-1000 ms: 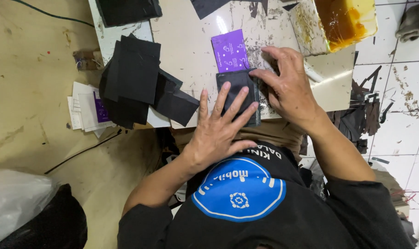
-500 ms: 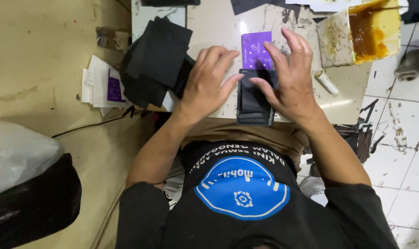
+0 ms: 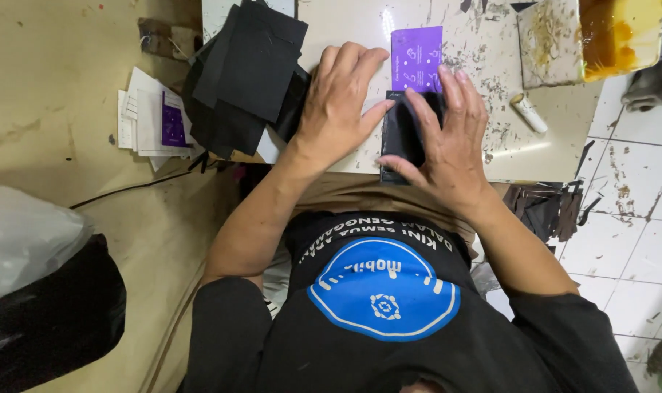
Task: Applying glue to leather pieces and assembling them to create a wallet or card holder.
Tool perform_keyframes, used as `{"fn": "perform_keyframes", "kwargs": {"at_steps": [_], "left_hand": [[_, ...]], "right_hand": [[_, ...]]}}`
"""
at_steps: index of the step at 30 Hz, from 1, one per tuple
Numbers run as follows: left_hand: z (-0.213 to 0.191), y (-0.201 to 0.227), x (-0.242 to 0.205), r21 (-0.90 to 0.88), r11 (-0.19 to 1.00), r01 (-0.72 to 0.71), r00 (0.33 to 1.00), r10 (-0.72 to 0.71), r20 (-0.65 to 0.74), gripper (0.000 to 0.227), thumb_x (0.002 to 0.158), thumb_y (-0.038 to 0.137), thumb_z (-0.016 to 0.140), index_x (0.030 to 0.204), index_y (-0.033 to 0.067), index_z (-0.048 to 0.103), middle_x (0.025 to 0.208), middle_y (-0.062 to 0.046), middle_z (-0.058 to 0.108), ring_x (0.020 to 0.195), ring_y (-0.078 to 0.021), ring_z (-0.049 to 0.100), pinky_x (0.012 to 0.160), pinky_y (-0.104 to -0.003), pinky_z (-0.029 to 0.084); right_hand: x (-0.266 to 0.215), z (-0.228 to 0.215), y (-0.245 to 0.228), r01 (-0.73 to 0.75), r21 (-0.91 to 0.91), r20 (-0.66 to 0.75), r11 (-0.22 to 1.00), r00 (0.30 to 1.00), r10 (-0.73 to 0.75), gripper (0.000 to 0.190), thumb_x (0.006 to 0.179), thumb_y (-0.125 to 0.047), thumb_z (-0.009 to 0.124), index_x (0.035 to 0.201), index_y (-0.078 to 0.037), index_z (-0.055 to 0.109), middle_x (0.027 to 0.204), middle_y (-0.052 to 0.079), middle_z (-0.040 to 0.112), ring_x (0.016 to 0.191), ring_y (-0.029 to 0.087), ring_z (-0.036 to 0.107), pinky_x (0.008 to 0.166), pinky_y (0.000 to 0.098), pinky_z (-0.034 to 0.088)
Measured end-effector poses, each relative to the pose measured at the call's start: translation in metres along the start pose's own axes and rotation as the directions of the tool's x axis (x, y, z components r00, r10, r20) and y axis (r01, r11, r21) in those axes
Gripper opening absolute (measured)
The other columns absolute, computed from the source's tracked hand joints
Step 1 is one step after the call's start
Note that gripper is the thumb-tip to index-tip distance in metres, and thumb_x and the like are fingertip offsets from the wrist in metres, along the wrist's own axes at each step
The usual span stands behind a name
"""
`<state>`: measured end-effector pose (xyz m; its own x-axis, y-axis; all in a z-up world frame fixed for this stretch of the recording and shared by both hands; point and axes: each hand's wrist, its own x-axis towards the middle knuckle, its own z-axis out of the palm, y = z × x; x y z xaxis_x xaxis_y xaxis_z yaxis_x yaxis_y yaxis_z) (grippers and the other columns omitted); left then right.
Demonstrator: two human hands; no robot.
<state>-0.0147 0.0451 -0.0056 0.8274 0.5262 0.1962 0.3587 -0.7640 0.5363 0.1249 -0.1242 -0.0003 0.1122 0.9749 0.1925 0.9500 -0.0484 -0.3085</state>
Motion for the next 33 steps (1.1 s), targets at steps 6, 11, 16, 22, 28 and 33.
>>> {"fn": "perform_keyframes", "kwargs": {"at_steps": [6,11,16,22,28,33], "left_hand": [[0.010,-0.011,-0.009,-0.119,0.992,0.031,0.997,-0.039,-0.059,0.052,0.096,0.019,0.077,0.139,0.0055,0.050,0.124,-0.013,0.065,0.113,-0.0285,0.061,0.098,-0.042,0.053],[-0.032,0.006,-0.029,-0.315,0.948,0.041,0.942,-0.142,-0.303,0.029,0.103,0.000,0.065,0.130,0.0072,0.057,0.089,-0.004,0.067,0.082,-0.0198,0.065,0.075,-0.035,0.058],[-0.053,0.023,-0.049,-0.399,0.914,0.076,0.891,-0.242,-0.384,0.017,0.109,0.001,0.059,0.126,0.0019,0.058,0.072,-0.002,0.055,0.065,-0.0132,0.053,0.067,-0.029,0.051],[-0.052,0.042,-0.059,-0.566,0.810,0.150,0.867,-0.383,-0.319,0.022,0.108,0.011,0.059,0.128,0.0019,0.057,0.072,-0.005,0.061,0.066,-0.0132,0.064,0.071,-0.025,0.053],[-0.038,0.052,-0.072,-0.818,0.519,0.250,0.871,-0.489,-0.044,0.037,0.106,0.009,0.058,0.140,0.0032,0.045,0.100,-0.009,0.061,0.098,-0.0186,0.069,0.080,-0.027,0.067],[-0.028,0.060,-0.077,-0.869,0.402,0.290,0.895,-0.435,0.097,0.046,0.103,0.008,0.059,0.144,0.0029,0.040,0.124,-0.013,0.055,0.118,-0.0212,0.060,0.098,-0.033,0.063]], "right_hand": [[0.005,-0.020,0.015,-0.045,0.075,0.177,0.996,0.984,0.031,0.110,0.095,-0.087,0.053,0.172,-0.026,0.005,0.171,0.010,-0.019,0.163,0.036,-0.008,0.135,0.0730,0.013],[0.022,-0.018,0.011,-0.097,-0.066,-0.077,0.993,0.993,0.091,0.084,0.112,-0.079,0.047,0.174,-0.027,0.026,0.172,0.009,-0.015,0.164,0.033,-0.014,0.141,0.0666,0.003],[0.048,0.025,-0.016,-0.044,-0.116,0.417,0.992,0.905,0.089,0.092,0.099,-0.089,0.021,0.174,-0.035,0.015,0.161,0.018,-0.014,0.154,0.046,-0.007,0.119,0.0729,-0.007],[0.050,0.009,0.009,-0.046,0.443,0.138,0.895,0.990,-0.018,0.095,0.093,-0.081,0.018,0.167,-0.022,0.025,0.170,0.019,-0.013,0.155,0.043,-0.021,0.126,0.0712,-0.015],[0.039,-0.033,0.034,0.350,0.937,-0.334,-0.010,0.900,0.281,0.081,0.103,-0.075,0.025,0.159,-0.019,0.038,0.166,0.014,0.032,0.160,0.035,0.027,0.140,0.0594,0.018],[0.018,-0.053,0.039,0.141,0.975,-0.205,0.171,0.864,0.459,0.062,0.106,-0.063,0.039,0.131,-0.008,0.048,0.131,0.017,0.061,0.117,0.028,0.066,0.096,0.0358,0.064]]}}
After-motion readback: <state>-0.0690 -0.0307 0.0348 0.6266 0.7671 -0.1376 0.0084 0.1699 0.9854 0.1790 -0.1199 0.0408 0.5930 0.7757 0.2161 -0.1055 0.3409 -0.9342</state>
